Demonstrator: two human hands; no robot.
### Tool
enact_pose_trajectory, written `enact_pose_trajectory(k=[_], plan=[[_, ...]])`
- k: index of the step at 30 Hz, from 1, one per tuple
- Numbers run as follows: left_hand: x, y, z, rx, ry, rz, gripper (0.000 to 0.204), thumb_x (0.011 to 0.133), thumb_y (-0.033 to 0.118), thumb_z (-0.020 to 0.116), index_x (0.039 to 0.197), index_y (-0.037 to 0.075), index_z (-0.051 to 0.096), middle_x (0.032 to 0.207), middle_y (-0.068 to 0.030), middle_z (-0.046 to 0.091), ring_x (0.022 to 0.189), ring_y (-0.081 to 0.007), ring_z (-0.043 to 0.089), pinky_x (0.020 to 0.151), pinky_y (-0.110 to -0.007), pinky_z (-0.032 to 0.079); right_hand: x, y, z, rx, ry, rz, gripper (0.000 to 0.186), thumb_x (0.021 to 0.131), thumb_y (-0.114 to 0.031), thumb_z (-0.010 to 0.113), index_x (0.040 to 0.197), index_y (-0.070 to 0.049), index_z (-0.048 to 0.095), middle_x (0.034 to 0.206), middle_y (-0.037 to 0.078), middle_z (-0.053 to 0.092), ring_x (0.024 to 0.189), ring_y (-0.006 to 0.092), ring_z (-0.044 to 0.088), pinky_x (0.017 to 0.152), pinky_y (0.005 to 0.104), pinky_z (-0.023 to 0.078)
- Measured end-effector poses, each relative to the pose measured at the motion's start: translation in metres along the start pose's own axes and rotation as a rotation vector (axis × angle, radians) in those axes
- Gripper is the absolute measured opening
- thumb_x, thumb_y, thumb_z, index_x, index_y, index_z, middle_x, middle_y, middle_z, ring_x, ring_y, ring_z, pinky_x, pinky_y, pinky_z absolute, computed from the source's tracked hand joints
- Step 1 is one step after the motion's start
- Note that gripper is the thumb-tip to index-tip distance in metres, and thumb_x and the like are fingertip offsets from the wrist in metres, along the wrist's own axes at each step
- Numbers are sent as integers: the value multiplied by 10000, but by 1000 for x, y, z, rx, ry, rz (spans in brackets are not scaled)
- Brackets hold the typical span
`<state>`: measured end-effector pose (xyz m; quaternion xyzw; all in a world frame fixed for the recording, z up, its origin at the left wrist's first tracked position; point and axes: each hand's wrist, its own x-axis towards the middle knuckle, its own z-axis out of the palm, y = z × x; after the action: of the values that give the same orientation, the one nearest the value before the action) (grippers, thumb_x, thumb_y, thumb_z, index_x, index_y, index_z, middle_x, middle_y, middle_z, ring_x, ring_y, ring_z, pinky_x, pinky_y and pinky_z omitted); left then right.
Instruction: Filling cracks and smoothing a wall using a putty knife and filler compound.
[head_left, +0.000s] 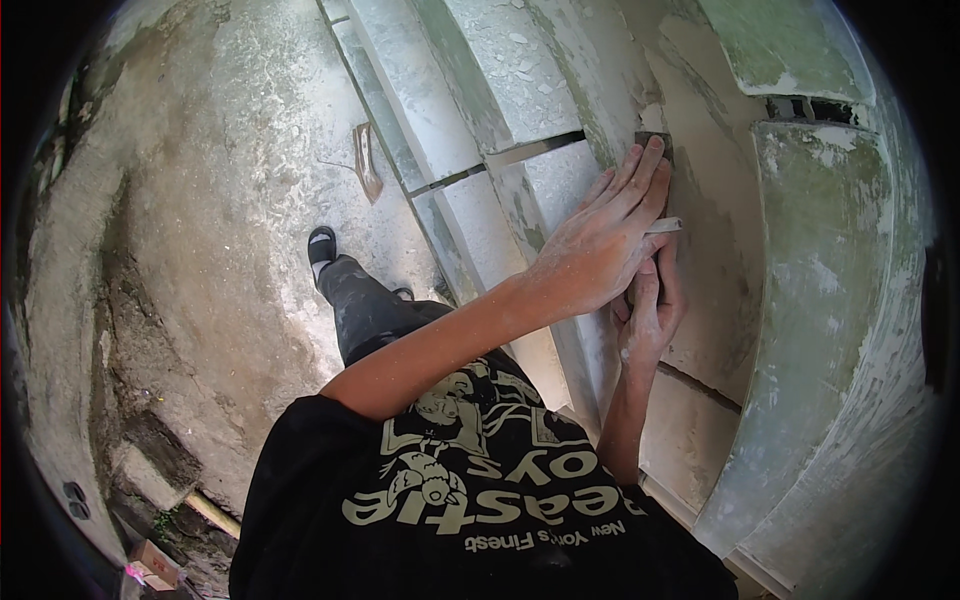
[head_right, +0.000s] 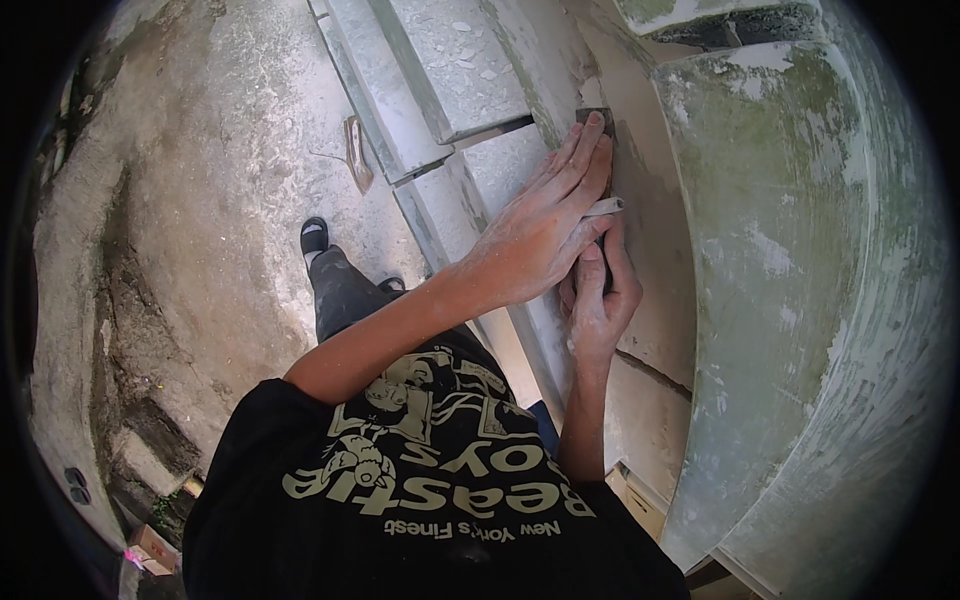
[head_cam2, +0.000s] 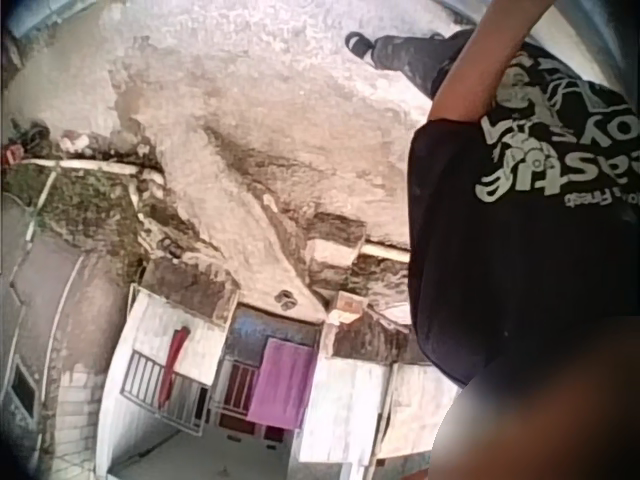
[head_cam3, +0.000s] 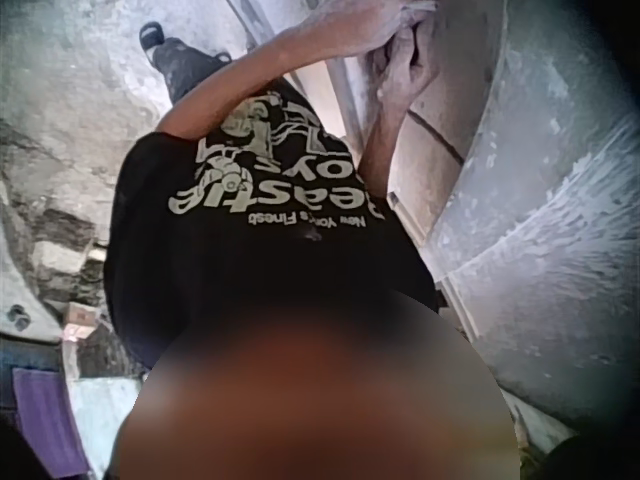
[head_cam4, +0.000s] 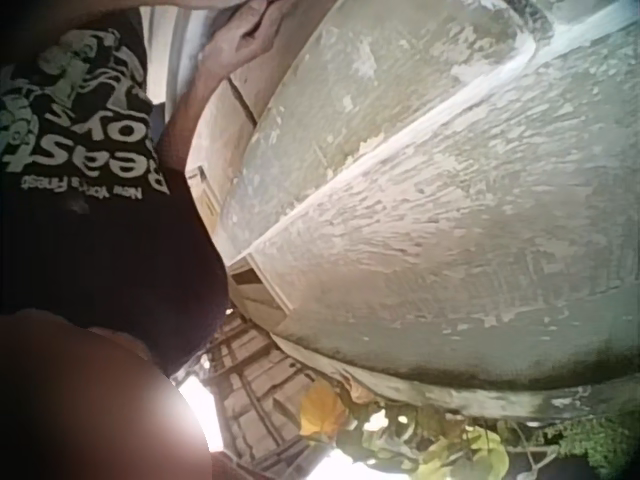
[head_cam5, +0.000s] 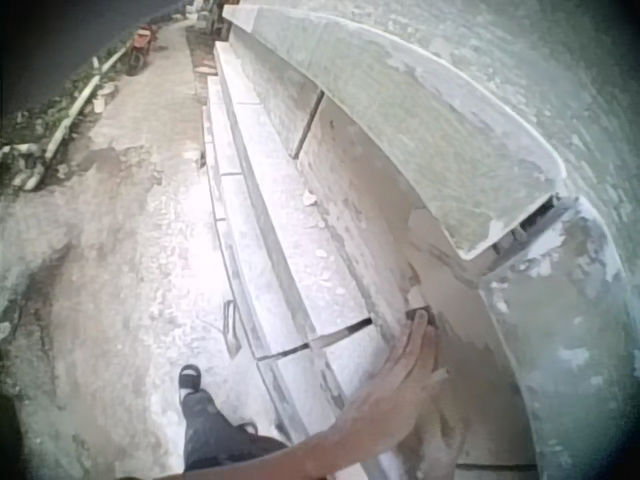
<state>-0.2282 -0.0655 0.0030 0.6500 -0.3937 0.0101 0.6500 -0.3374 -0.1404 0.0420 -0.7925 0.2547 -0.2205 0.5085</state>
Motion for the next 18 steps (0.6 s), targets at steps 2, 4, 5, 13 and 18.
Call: enact_pose_trajectory(k=[2,4,5,13,18], plan=[[-6,1,0,-13,-11,-4,638,976,202,576,1487,-82,321,1616,-276,210,1483,-454,258,1182,-529,299,-5,3,-1,8,-7,-4,421,1045,-106,535,1416,90,506,743,-66,528,575,10,384,491,188,302],[-8,3,2,-22,-11,-3,637,978,205,575,1488,-78,320,1621,-267,208,1482,-454,260,1182,-530,299,-8,10,-3,-45,22,-40,425,1044,-103,533,1424,86,498,756,-58,536,554,13,377,478,190,301],[-9,5,3,-34,-8,4,636,980,209,573,1487,-79,319,1621,-269,206,1480,-460,260,1183,-530,297,-10,7,-5,-44,22,-44,425,1044,-103,533,1424,86,498,756,-58,536,554,13,377,478,190,301],[-10,4,10,-30,4,23,633,983,212,568,1480,-90,318,1607,-304,203,1473,-483,259,1182,-534,299,-16,-4,-2,-37,40,45,433,1041,-85,536,1433,91,484,880,-4,607,745,36,487,650,195,411],[-9,0,8,26,-13,62,638,980,202,569,1474,-108,312,1589,-320,227,1470,-485,262,1183,-531,302,-9,26,-1,-107,79,-144,448,1045,-90,526,1450,88,461,994,31,639,770,38,524,668,182,433]])
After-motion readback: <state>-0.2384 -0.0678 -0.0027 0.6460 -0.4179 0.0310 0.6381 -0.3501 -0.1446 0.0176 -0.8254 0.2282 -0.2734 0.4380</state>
